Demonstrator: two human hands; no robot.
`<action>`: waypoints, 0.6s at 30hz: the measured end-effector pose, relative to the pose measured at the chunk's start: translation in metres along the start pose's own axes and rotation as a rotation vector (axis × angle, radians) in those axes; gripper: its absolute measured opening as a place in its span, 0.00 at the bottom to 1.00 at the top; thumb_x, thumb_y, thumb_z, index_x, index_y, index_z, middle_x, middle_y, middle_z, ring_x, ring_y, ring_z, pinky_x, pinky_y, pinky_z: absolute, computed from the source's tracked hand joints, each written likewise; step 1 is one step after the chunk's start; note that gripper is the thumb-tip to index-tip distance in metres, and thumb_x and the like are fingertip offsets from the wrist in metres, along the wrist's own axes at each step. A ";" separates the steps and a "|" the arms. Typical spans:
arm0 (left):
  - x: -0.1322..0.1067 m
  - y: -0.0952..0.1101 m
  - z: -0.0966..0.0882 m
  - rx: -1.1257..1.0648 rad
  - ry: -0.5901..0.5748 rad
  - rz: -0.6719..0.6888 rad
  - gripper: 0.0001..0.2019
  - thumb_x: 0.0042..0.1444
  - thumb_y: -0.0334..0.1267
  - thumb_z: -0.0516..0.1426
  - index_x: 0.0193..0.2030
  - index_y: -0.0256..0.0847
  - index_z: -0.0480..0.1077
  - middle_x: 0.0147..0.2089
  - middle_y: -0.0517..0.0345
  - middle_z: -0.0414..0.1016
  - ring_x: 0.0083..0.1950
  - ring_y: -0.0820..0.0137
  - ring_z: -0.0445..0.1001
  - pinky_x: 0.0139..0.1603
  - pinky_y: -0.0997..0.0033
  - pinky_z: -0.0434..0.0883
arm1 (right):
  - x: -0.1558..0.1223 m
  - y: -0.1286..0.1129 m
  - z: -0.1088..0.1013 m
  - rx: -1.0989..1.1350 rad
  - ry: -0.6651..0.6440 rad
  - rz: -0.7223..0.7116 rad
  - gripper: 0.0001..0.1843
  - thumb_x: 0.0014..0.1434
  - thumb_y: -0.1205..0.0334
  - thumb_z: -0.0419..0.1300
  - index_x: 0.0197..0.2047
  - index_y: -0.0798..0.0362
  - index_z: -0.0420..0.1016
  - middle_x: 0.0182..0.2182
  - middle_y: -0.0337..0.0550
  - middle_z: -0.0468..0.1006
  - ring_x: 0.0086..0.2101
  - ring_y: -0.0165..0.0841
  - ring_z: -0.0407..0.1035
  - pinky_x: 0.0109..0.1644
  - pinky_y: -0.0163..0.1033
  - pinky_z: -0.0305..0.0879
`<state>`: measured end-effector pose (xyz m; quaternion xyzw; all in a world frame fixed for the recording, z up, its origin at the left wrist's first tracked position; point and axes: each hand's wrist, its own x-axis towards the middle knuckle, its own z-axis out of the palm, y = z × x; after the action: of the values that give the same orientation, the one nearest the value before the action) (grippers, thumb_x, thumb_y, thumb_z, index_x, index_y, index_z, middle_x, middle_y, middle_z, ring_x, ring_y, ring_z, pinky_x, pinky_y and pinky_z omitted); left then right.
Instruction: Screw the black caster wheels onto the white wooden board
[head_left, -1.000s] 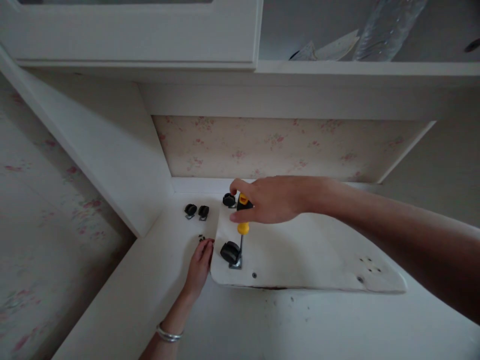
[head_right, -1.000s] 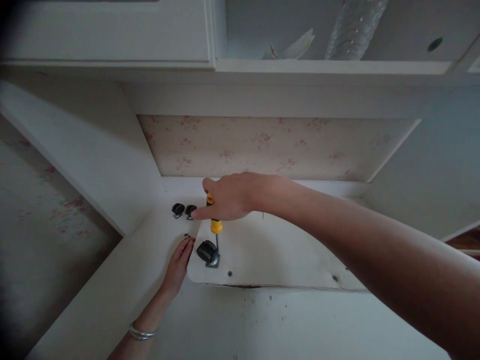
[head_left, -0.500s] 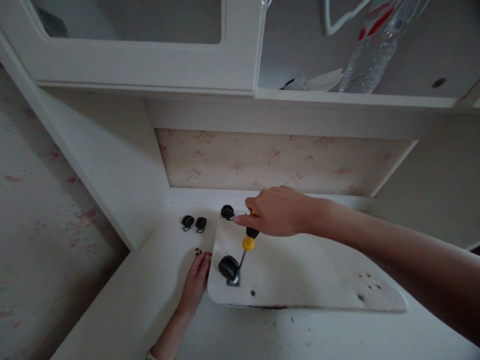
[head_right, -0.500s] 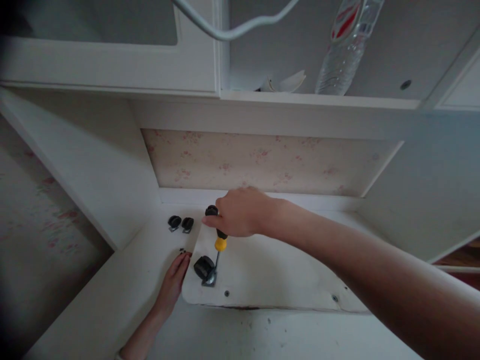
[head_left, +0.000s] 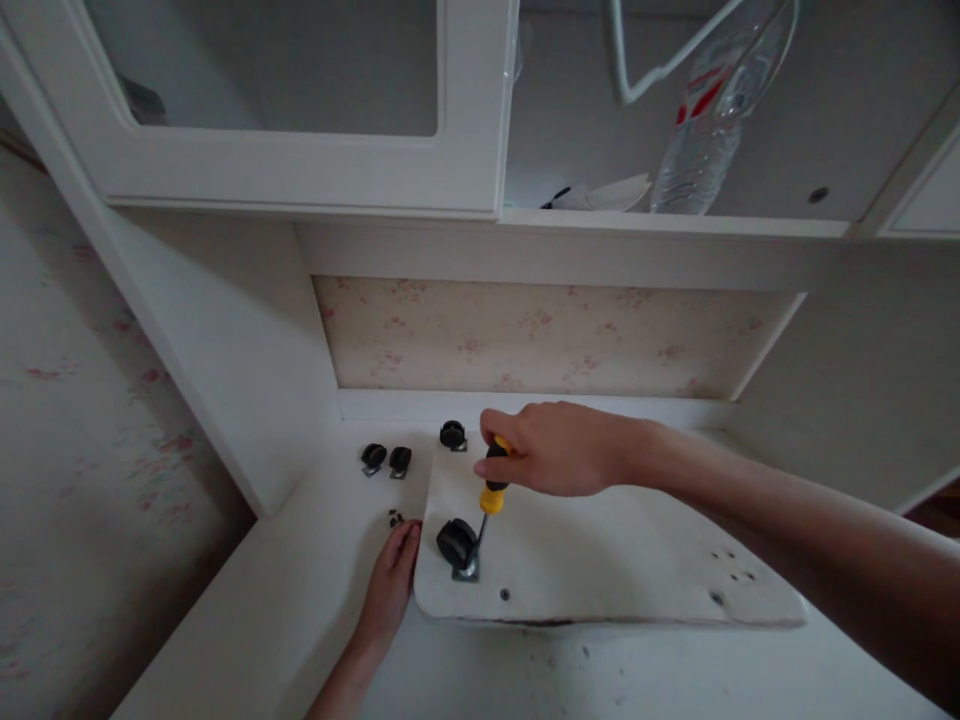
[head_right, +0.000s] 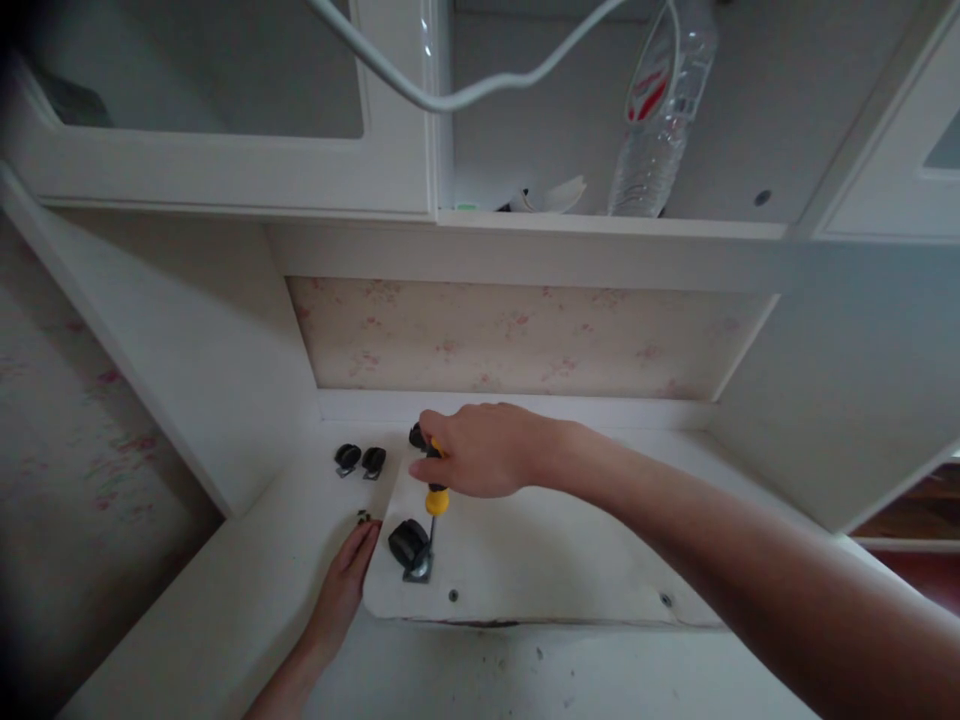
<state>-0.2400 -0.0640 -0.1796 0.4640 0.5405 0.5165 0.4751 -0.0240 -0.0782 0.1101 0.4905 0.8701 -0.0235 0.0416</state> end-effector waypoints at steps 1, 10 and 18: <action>-0.001 0.000 0.000 0.001 -0.001 -0.002 0.22 0.51 0.54 0.59 0.44 0.38 0.75 0.50 0.45 0.78 0.53 0.55 0.74 0.55 0.62 0.69 | 0.000 0.000 0.001 -0.069 0.033 0.031 0.31 0.65 0.37 0.40 0.45 0.52 0.72 0.34 0.53 0.79 0.34 0.45 0.73 0.34 0.43 0.61; -0.002 -0.003 0.000 -0.030 -0.014 -0.030 0.24 0.51 0.54 0.59 0.46 0.36 0.75 0.54 0.44 0.76 0.55 0.54 0.73 0.57 0.59 0.68 | -0.002 -0.001 -0.003 -0.032 0.032 -0.007 0.27 0.65 0.40 0.44 0.46 0.52 0.71 0.33 0.51 0.79 0.33 0.43 0.73 0.33 0.42 0.61; -0.004 0.000 -0.001 -0.017 -0.024 -0.019 0.26 0.53 0.57 0.58 0.48 0.36 0.73 0.52 0.44 0.77 0.54 0.54 0.74 0.55 0.58 0.68 | -0.001 -0.003 -0.001 0.023 -0.025 -0.056 0.27 0.65 0.40 0.44 0.52 0.51 0.69 0.36 0.50 0.79 0.34 0.43 0.74 0.32 0.41 0.61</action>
<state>-0.2402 -0.0682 -0.1795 0.4611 0.5348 0.5109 0.4903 -0.0256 -0.0804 0.1113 0.4659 0.8827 -0.0408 0.0464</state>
